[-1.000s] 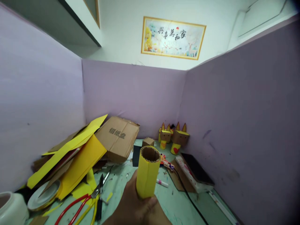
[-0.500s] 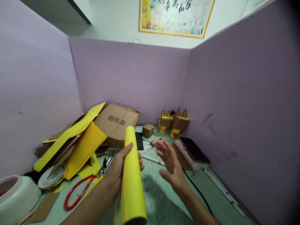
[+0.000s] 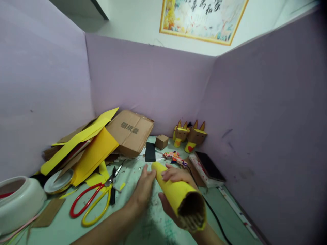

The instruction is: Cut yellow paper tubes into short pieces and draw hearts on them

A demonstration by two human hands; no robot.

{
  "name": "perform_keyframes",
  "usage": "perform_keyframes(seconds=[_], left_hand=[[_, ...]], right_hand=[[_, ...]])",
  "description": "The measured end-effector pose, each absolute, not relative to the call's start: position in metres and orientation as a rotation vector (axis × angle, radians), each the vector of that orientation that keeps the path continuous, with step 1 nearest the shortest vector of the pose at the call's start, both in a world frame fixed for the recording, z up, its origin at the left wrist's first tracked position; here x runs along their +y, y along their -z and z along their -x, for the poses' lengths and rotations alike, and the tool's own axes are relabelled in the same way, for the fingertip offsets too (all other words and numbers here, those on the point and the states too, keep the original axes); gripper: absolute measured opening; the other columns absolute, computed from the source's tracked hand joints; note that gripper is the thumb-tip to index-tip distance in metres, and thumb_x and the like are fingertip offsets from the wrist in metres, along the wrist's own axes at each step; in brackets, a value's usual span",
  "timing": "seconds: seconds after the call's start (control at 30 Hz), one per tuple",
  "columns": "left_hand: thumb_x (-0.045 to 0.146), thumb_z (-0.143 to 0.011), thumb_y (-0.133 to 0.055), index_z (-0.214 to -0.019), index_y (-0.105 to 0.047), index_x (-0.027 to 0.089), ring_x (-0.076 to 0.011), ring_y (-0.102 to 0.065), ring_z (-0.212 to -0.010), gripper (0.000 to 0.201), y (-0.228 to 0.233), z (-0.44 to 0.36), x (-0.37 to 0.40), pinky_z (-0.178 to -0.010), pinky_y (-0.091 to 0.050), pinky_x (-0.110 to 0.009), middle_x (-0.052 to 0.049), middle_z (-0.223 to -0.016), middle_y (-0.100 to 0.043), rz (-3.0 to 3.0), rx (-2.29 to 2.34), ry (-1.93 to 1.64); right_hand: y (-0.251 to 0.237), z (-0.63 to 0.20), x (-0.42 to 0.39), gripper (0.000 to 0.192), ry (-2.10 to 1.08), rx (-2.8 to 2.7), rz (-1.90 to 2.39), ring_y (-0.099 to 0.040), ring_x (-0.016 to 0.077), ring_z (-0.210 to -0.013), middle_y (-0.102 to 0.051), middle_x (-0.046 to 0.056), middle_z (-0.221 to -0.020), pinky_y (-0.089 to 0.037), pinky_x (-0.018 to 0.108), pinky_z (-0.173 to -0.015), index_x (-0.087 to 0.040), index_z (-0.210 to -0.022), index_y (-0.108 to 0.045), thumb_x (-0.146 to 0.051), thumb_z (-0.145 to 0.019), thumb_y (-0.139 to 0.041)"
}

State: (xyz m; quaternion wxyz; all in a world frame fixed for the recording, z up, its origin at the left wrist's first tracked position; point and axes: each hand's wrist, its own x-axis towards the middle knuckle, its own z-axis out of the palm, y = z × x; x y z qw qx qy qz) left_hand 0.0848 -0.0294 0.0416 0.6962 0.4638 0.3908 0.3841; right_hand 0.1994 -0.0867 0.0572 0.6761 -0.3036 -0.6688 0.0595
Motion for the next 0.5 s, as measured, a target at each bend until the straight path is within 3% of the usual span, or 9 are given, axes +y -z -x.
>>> perform_keyframes(seconds=[0.03,0.1,0.17,0.23,0.33,0.4,0.5], left_hand=[[0.043,-0.089,-0.043,-0.145,-0.008,0.019,-0.0276,-0.023,-0.138,0.071,-0.047,-0.080,-0.031,-0.109,-0.024,-0.043,-0.014,-0.149,-0.027,-1.110,0.888,-0.930],[0.045,-0.087,-0.044,-0.145,-0.014,0.019,-0.0278,-0.023,-0.138,0.071,-0.060,-0.069,-0.037,-0.111,-0.019,-0.043,-0.013,-0.149,-0.029,-1.543,0.806,-1.078],[0.038,-0.072,-0.064,-0.143,-0.024,0.024,-0.0316,-0.028,-0.136,0.083,-0.072,-0.062,-0.045,-0.110,-0.021,-0.043,-0.009,-0.150,-0.032,-1.976,0.555,-0.899],[0.023,-0.059,-0.071,-0.143,-0.023,0.025,-0.0338,-0.043,-0.125,0.097,-0.079,-0.063,-0.054,-0.102,-0.032,-0.043,-0.011,-0.143,-0.043,-2.061,0.659,-0.869],[0.012,-0.055,-0.061,-0.119,-0.050,0.019,-0.0253,-0.062,-0.083,0.065,-0.074,-0.074,-0.058,-0.069,-0.046,-0.031,-0.007,-0.100,-0.067,-1.965,0.877,-0.677],[0.011,-0.052,-0.060,-0.088,-0.059,0.018,-0.0165,-0.055,-0.061,0.036,-0.064,-0.082,-0.053,-0.052,-0.038,-0.025,0.001,-0.072,-0.064,-1.899,0.832,-0.504],[0.012,-0.045,-0.068,-0.073,-0.056,0.017,-0.0104,-0.047,-0.052,0.031,-0.044,-0.088,-0.042,-0.046,-0.032,-0.021,0.006,-0.059,-0.057,-1.677,0.639,-0.375]], right_hand=[[-0.065,-0.201,-0.087,0.041,-0.171,-1.418,0.686,-0.061,0.0197,-0.085,-0.062,0.000,-0.088,-0.040,0.045,-0.097,-0.028,-0.098,-0.055,-0.008,-0.066,-0.070],[-0.079,-0.202,-0.089,0.036,-0.339,-1.287,0.623,-0.060,0.0201,-0.085,-0.061,0.000,-0.086,-0.041,0.044,-0.095,-0.028,-0.097,-0.057,-0.013,-0.068,-0.071],[-0.089,-0.200,-0.088,0.032,-0.624,-1.159,0.478,-0.059,0.0192,-0.082,-0.061,-0.001,-0.083,-0.046,0.041,-0.088,-0.027,-0.098,-0.057,-0.022,-0.070,-0.072],[-0.091,-0.198,-0.085,0.032,-0.903,-1.011,0.348,-0.059,0.0168,-0.077,-0.060,-0.001,-0.081,-0.049,0.035,-0.080,-0.026,-0.098,-0.058,-0.025,-0.070,-0.072],[-0.086,-0.202,-0.076,0.036,-1.084,-0.881,0.311,-0.061,0.0138,-0.073,-0.062,-0.001,-0.081,-0.050,0.029,-0.074,-0.024,-0.096,-0.060,-0.020,-0.064,-0.076],[-0.083,-0.212,-0.069,0.038,-1.136,-0.849,0.321,-0.062,0.0129,-0.068,-0.063,-0.002,-0.077,-0.051,0.027,-0.071,-0.023,-0.095,-0.061,-0.021,-0.062,-0.079],[-0.085,-0.228,-0.063,0.035,-1.231,-0.779,0.302,-0.062,0.0108,-0.063,-0.063,-0.003,-0.070,-0.053,0.024,-0.069,-0.021,-0.089,-0.062,-0.023,-0.060,-0.081]])
